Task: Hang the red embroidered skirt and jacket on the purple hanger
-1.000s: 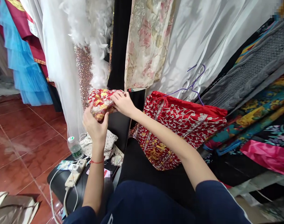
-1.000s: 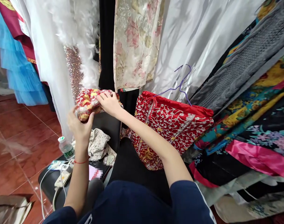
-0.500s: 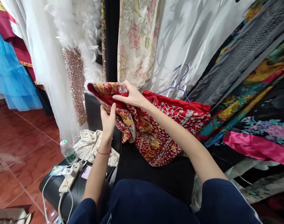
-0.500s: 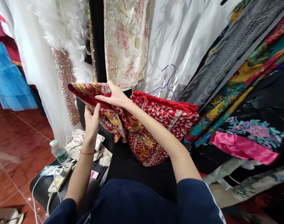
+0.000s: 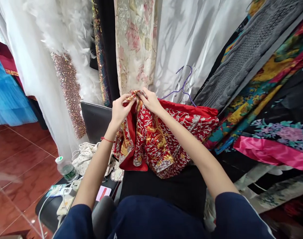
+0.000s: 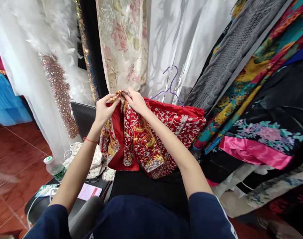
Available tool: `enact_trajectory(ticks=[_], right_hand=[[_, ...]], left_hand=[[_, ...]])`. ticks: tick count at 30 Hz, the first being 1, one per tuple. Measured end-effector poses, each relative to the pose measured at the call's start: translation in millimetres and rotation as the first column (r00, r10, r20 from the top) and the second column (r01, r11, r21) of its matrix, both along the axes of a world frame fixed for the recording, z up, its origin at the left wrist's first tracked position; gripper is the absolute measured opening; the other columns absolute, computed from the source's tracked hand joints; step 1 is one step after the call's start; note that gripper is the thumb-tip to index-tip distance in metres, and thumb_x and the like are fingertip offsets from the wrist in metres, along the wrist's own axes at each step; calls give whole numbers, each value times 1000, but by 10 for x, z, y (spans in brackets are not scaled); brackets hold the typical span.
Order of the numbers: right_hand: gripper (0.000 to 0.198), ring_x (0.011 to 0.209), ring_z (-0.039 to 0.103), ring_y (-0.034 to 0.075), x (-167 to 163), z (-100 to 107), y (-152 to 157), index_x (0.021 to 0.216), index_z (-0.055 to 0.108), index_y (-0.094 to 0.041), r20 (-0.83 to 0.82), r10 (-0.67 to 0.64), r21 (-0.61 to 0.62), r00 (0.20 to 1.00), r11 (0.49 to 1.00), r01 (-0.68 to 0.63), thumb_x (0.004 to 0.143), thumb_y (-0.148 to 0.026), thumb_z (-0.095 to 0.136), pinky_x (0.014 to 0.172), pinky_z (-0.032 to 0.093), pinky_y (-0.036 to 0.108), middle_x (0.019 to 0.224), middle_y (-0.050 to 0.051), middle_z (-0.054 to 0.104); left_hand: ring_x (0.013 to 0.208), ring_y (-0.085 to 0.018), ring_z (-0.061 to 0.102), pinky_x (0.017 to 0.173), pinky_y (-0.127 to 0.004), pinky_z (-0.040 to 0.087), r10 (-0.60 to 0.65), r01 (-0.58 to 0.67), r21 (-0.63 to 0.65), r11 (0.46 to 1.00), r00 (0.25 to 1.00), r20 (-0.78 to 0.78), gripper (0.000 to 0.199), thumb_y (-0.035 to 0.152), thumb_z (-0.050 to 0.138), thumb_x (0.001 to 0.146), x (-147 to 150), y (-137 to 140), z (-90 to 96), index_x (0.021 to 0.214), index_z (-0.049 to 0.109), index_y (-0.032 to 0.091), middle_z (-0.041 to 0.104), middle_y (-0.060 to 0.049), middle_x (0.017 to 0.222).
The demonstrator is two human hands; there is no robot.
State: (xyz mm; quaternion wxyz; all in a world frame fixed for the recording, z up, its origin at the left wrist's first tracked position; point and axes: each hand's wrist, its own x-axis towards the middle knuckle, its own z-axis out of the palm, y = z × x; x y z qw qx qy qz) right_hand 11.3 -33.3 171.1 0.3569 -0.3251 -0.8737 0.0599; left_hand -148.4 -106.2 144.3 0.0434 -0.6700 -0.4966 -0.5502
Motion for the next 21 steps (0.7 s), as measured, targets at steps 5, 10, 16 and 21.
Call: enact_trajectory(ticks=[5, 10, 16, 21], right_hand=[[46, 121, 53, 24, 39, -154, 485, 119, 57, -17, 31, -116, -39, 993, 992, 117, 106, -42, 21, 107, 37, 41, 126, 12, 62], [42, 127, 55, 31, 75, -101, 887, 135, 54, -10, 292, -342, -2, 893, 934, 358, 100, -19, 32, 106, 40, 45, 135, 23, 60], [23, 96, 72, 18, 143, 130, 1027, 97, 79, -18, 512, 57, -295, 857, 949, 113, 88, -17, 58, 86, 49, 21, 102, 4, 79], [20, 94, 71, 14, 213, 134, 1081, 98, 80, -21, 497, 398, -531, 771, 842, -93, 82, -25, 69, 86, 49, 19, 102, -2, 79]], left_hand=[[92, -26, 67, 79, -33, 44, 333, -374, -173, 911, 916, -225, 34, 49, 54, 95, -23, 434, 111, 100, 71, 20, 75, -11, 97], [103, -35, 65, 82, -40, 45, 455, -566, -245, 787, 801, -388, 39, 48, 52, 95, 21, 791, 270, 107, 69, 15, 72, -20, 106], [100, -39, 68, 82, -43, 48, 437, -611, -298, 734, 760, -482, 40, 39, 55, 93, -75, 1396, 328, 104, 72, 5, 70, -27, 106], [98, -35, 70, 81, -38, 48, 402, -528, -321, 786, 831, -383, 41, 41, 57, 92, -185, 1862, 253, 102, 73, 5, 72, -26, 102]])
